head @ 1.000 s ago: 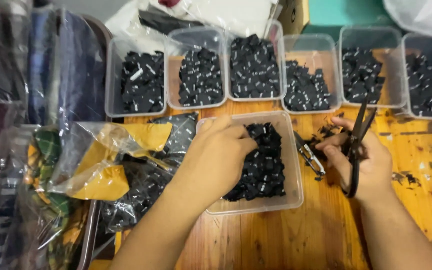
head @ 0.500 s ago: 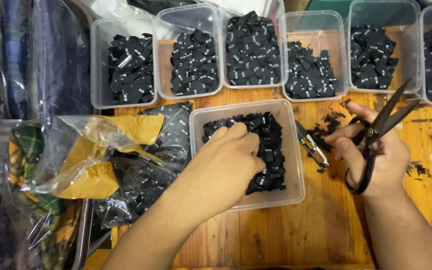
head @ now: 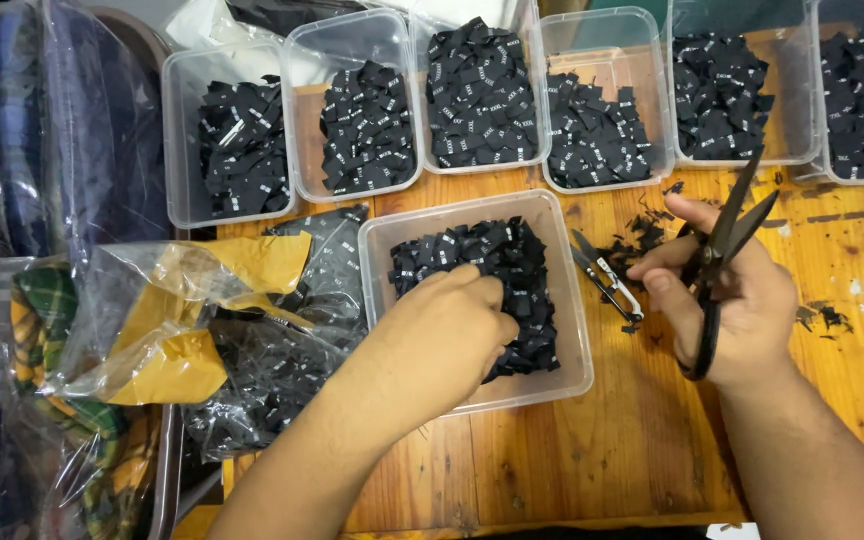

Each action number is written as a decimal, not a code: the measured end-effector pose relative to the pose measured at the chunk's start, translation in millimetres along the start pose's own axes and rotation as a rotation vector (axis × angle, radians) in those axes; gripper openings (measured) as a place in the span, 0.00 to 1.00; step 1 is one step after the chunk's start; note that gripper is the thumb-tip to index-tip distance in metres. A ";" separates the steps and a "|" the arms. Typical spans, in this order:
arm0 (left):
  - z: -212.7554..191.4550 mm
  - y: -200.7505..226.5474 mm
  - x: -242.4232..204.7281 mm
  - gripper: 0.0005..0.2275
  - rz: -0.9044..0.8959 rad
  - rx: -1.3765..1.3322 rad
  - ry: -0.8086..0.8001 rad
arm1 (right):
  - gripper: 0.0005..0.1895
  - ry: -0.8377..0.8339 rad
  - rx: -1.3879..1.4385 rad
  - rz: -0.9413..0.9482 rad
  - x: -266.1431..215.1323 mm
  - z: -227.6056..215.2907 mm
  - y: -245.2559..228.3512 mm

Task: The person repeatedly picks small black fabric tags from a plastic container and cuts them into smaller pieces using scissors. The cut pieces are returned to the same container. The person also uses a utility knife to trim or separate some tags. The workspace includes multiple containers of similar tags and scattered cuttings on a wooden table.

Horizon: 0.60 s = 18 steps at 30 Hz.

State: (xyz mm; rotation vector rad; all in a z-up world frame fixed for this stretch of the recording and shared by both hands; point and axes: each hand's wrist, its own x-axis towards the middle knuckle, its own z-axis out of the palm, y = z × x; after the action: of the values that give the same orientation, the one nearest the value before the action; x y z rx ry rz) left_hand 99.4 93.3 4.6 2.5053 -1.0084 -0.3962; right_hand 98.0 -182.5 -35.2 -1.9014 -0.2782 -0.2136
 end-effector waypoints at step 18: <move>-44.8 24.3 -8.5 0.06 -0.292 -0.551 0.135 | 0.48 -0.256 0.058 0.169 -9.0 16.7 -53.9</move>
State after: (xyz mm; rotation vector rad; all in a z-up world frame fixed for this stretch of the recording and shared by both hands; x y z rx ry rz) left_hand 97.1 95.3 56.2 2.1325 -0.4027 -0.5027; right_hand 73.7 -149.9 5.0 -1.8834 -0.2899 0.1509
